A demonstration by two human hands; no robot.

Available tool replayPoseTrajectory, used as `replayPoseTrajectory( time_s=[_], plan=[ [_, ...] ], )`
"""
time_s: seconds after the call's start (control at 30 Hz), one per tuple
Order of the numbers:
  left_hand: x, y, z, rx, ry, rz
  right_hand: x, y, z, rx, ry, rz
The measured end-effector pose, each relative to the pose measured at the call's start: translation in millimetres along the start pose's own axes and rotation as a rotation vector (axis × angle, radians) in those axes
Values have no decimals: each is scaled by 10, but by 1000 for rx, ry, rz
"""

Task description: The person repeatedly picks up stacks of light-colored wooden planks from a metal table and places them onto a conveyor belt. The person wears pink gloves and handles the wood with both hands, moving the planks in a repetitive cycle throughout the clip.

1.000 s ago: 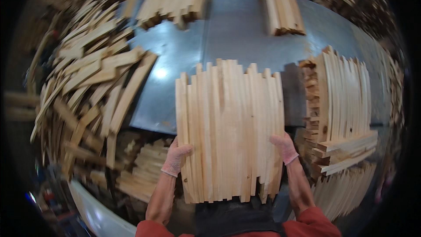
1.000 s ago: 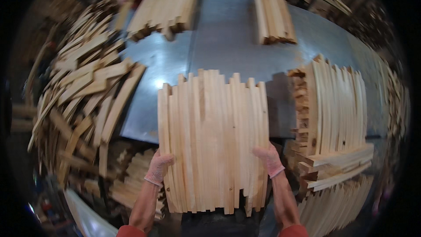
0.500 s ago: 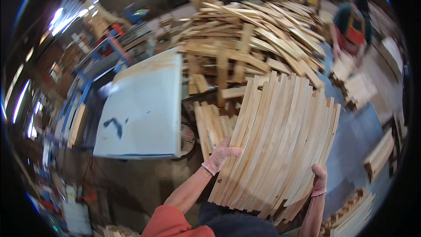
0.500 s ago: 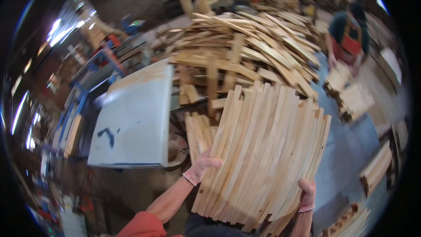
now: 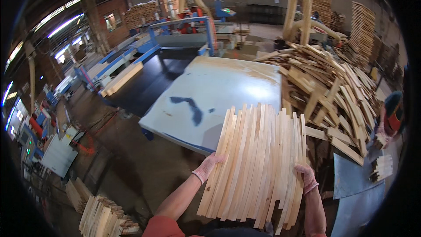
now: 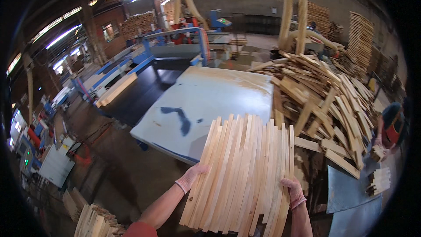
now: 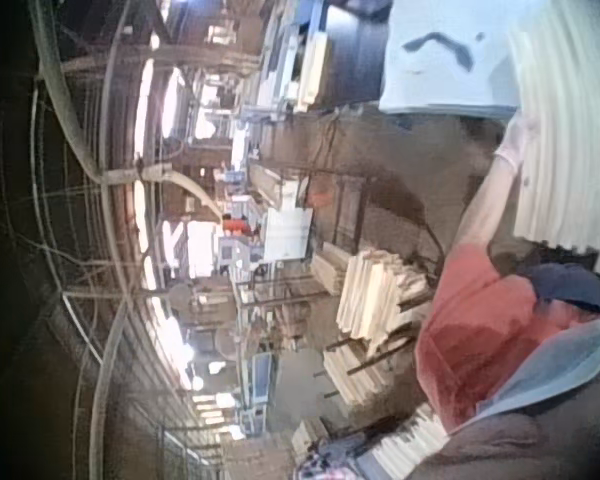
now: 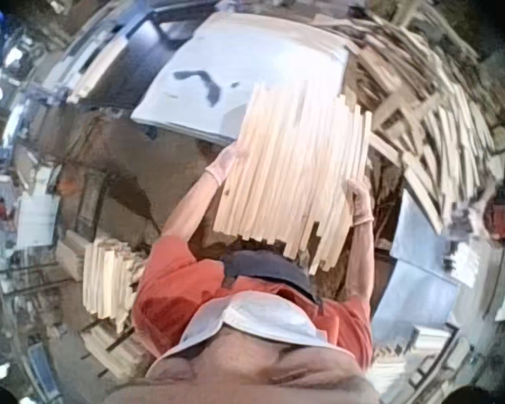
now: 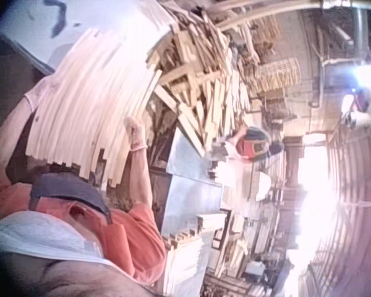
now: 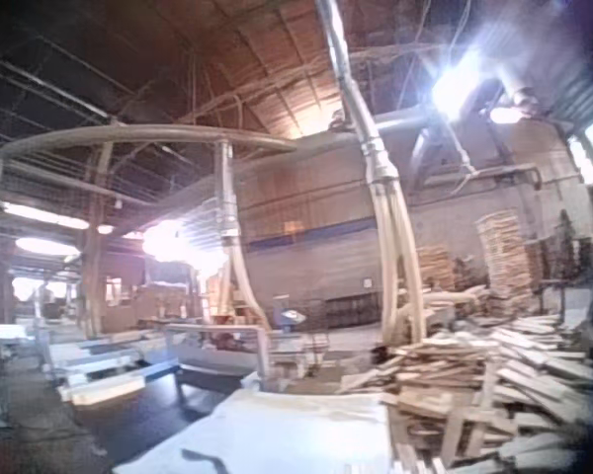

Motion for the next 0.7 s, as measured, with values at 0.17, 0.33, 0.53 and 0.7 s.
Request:
replayPoseTrajectory(
  time_s=[0.17,0.33,0.53,0.7],
  plan=[
    [-552,-1333,-425,-42,118,-151,-553,1147,-566,-99,14,96],
    [-1540,-1324,-612,-114,333,-552,-621,1430,-1188,-83,-39,49],
    [-2260,-1924,-1337,-295,241,-1226,-752,2309,-1670,-215,-129,-64],
    [-2724,-2279,-2219,-312,296,-1296,-811,2589,-2468,-15,-107,-48]
  ],
)
Point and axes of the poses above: each hand's wrist, its own z-axis away from the middle knuckle, its own y-axis out of the palm, x = y × z, the point moved 8 cm from there along -z, towards the middle knuckle, and after that the axes turned 10 degrees about -x, right-handed, at the moved point
